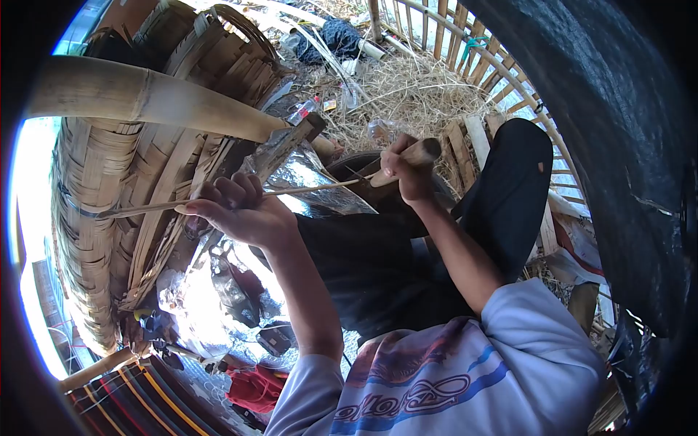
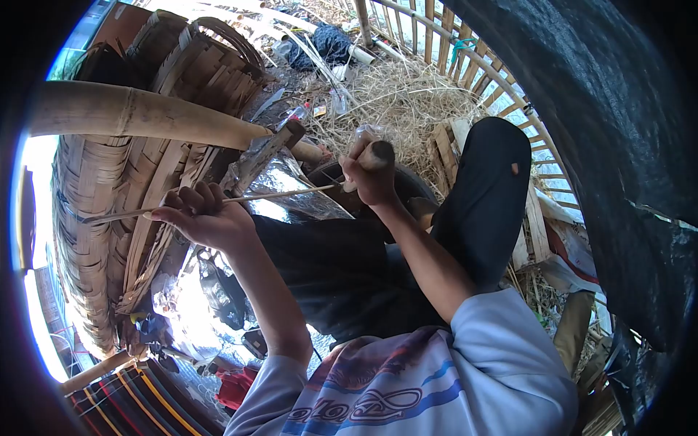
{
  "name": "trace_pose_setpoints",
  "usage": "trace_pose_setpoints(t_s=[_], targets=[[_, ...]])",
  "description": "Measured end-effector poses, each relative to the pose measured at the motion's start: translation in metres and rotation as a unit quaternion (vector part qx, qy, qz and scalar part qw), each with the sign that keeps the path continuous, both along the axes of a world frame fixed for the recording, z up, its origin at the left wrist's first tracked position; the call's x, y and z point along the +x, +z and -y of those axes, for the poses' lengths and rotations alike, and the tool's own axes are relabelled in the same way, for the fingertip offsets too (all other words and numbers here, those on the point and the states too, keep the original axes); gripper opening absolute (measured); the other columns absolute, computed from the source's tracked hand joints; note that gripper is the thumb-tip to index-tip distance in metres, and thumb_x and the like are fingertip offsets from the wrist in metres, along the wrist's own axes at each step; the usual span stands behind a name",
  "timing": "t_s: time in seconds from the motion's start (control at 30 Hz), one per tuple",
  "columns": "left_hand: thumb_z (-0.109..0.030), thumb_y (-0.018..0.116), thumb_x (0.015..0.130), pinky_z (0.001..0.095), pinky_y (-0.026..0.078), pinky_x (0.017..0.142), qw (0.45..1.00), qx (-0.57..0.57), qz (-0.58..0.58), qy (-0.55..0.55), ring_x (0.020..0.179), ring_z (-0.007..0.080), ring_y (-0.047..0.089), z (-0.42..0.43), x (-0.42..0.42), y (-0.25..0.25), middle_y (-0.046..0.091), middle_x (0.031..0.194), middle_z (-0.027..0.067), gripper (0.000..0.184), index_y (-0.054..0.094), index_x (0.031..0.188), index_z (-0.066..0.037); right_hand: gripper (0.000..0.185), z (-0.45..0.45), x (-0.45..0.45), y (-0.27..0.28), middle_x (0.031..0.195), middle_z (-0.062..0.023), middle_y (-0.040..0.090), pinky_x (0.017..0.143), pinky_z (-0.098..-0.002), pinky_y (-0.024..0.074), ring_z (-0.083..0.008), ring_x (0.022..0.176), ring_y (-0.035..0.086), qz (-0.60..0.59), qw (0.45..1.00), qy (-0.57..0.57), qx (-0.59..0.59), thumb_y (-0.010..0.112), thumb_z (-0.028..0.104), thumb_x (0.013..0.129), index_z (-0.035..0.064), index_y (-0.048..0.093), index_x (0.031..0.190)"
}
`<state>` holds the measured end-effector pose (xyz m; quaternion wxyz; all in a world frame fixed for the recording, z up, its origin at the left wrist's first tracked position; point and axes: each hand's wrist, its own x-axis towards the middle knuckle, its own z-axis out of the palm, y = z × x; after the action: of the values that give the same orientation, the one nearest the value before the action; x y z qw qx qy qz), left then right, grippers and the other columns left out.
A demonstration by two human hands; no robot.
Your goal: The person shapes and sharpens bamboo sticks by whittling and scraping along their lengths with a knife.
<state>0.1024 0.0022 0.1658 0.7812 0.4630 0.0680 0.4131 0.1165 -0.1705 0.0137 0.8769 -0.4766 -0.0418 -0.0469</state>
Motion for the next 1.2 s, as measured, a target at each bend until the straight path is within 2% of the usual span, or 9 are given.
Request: trace_pose_setpoints(t_s=[0.1, 0.43, 0.57, 0.7, 0.8, 0.9, 0.97, 1.03, 1.2], targets=[[-0.055, 0.046, 0.088, 0.0251, 0.011, 0.045, 1.000, -0.003, 0.012, -0.014, 0.048, 0.0069, 0.011, -0.006, 0.000, -0.004, 0.016, 0.051, -0.0058, 0.047, 0.030, 0.065, -0.017, 0.020, -0.002, 0.008, -0.044, 0.058, -0.0021, 0.047, 0.048, -0.0252, 0.0369, -0.0096, 0.048, 0.045, -0.011, 0.991, -0.031, -0.129, 0.059, -0.002, 0.076, 0.0058, 0.045, 0.063], [-0.054, 0.051, 0.087, 0.0251, 0.010, 0.046, 1.000, -0.010, 0.005, 0.005, 0.048, 0.0066, 0.011, -0.012, -0.003, -0.003, 0.014, 0.051, -0.0061, 0.048, 0.028, 0.063, -0.019, 0.021, 0.008, -0.005, 0.019, 0.058, -0.0023, 0.046, 0.049, -0.0246, 0.0364, -0.0098, 0.048, 0.044, -0.027, 0.997, 0.039, 0.064, 0.062, 0.004, 0.077, 0.0068, 0.044, 0.067], [-0.055, 0.049, 0.087, 0.0251, 0.011, 0.047, 1.000, -0.020, 0.000, 0.012, 0.048, 0.0067, 0.011, -0.005, -0.001, 0.001, 0.014, 0.051, -0.0062, 0.050, 0.026, 0.063, -0.018, 0.033, -0.005, 0.005, -0.056, 0.055, -0.0032, 0.048, 0.051, -0.0253, 0.0404, -0.0105, 0.049, 0.050, 0.025, 0.942, -0.056, -0.329, 0.062, 0.005, 0.077, 0.0058, 0.039, 0.053], [-0.056, 0.046, 0.088, 0.0245, 0.011, 0.045, 1.000, -0.016, -0.013, 0.009, 0.047, 0.0066, 0.010, -0.003, -0.004, 0.002, 0.014, 0.050, -0.0059, 0.050, 0.024, 0.063, -0.018, 0.021, -0.005, 0.013, -0.058, 0.053, -0.0003, 0.048, 0.047, -0.0266, 0.0374, -0.0090, 0.047, 0.047, -0.057, 0.960, -0.089, -0.259, 0.064, 0.009, 0.072, 0.0040, 0.048, 0.060], [-0.056, 0.045, 0.088, 0.0242, 0.012, 0.045, 1.000, -0.019, -0.009, -0.001, 0.047, 0.0062, 0.010, -0.007, -0.008, -0.004, 0.013, 0.050, -0.0059, 0.050, 0.023, 0.064, -0.018, 0.020, 0.009, 0.007, 0.006, 0.056, -0.0033, 0.047, 0.052, -0.0258, 0.0400, -0.0109, 0.051, 0.048, -0.066, 0.996, 0.011, 0.050, 0.062, 0.006, 0.076, 0.0069, 0.044, 0.068], [-0.055, 0.045, 0.088, 0.0246, 0.011, 0.043, 1.000, -0.022, 0.011, -0.005, 0.046, 0.0060, 0.009, -0.009, -0.007, -0.004, 0.014, 0.050, -0.0059, 0.050, 0.023, 0.064, -0.018, 0.019, 0.003, 0.005, -0.021, 0.058, -0.0025, 0.047, 0.053, -0.0260, 0.0399, -0.0108, 0.053, 0.048, -0.050, 0.997, 0.028, 0.054, 0.062, 0.007, 0.077, 0.0065, 0.045, 0.068], [-0.056, 0.047, 0.087, 0.0252, 0.010, 0.042, 1.000, -0.008, 0.012, -0.013, 0.045, 0.0071, 0.010, -0.010, -0.007, -0.007, 0.015, 0.050, -0.0059, 0.046, 0.035, 0.068, -0.016, 0.021, -0.004, 0.002, -0.071, 0.058, -0.0003, 0.048, 0.053, -0.0249, 0.0371, -0.0092, 0.055, 0.049, 0.034, 0.976, -0.006, -0.214, 0.064, 0.005, 0.075, 0.0068, 0.048, 0.062], [-0.056, 0.047, 0.087, 0.0253, 0.010, 0.041, 0.999, -0.003, 0.044, -0.030, 0.045, 0.0067, 0.010, -0.015, -0.003, -0.012, 0.016, 0.050, -0.0062, 0.047, 0.032, 0.067, -0.016, 0.022, -0.007, 0.003, -0.091, 0.057, 0.0008, 0.049, 0.048, -0.0248, 0.0355, -0.0071, 0.051, 0.048, 0.010, 0.959, -0.028, -0.281, 0.066, 0.006, 0.075, 0.0068, 0.050, 0.059], [-0.052, 0.045, 0.090, 0.0251, 0.013, 0.039, 0.998, 0.038, 0.032, -0.041, 0.042, 0.0053, 0.017, -0.025, 0.009, -0.042, 0.021, 0.052, -0.0053, 0.046, 0.032, 0.067, -0.015, 0.018, -0.003, 0.011, -0.097, 0.053, -0.0023, 0.052, 0.048, -0.0259, 0.0410, -0.0112, 0.048, 0.052, -0.053, 0.980, -0.077, -0.177, 0.066, 0.007, 0.075, 0.0056, 0.051, 0.065]])
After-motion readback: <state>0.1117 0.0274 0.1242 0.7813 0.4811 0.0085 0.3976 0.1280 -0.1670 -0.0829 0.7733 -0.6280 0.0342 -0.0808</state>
